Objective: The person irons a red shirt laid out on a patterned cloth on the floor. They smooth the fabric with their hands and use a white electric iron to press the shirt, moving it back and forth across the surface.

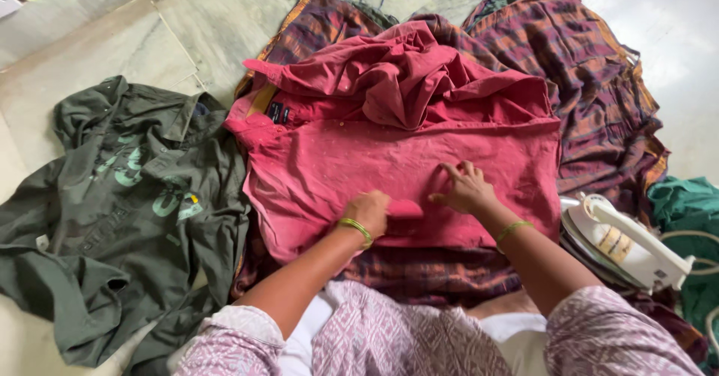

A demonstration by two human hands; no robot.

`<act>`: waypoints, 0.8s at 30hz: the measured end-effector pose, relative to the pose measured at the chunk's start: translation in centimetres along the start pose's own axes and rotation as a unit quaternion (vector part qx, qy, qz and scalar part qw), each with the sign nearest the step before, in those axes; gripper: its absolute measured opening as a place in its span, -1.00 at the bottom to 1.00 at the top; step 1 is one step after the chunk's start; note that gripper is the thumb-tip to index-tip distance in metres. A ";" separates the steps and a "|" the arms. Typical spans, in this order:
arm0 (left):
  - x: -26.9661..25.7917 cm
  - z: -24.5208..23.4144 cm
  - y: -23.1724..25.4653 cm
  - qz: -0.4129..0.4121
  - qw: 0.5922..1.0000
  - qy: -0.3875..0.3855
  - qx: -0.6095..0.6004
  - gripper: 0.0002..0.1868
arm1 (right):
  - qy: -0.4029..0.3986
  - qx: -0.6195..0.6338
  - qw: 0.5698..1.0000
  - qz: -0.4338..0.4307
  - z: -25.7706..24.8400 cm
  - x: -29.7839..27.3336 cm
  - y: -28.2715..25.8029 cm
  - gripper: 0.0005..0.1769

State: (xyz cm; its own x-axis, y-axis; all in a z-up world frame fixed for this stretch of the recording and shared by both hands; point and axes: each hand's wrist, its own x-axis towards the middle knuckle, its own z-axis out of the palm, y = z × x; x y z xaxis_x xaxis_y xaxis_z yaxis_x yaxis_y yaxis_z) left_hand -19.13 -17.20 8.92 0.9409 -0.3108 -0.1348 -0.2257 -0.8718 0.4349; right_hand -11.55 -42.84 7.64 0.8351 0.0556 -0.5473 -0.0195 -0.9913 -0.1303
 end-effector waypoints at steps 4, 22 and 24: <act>-3.6 2.6 2.7 0.194 0.947 -0.125 -0.221 -0.64 | 0.100 -0.004 0.994 -0.042 3.5 -3.2 -1.6 0.17; -4.9 -1.0 -2.9 -0.080 0.982 -0.169 0.021 -0.39 | 0.223 -0.117 0.942 0.220 -1.4 -2.7 14.8 -0.43; -4.4 1.0 -0.7 -0.025 0.985 -0.164 -0.055 -0.31 | 0.294 -0.148 0.918 0.222 -2.2 -3.6 20.5 -0.58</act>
State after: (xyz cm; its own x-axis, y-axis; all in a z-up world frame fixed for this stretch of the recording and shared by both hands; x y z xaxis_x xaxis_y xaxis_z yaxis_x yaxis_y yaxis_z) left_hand -23.36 -15.59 8.30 0.8138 -0.3895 -0.4312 -0.1345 -0.8482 0.5123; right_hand -13.70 -63.65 8.76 0.9350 -0.3494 0.0604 -0.3521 -0.8947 0.2749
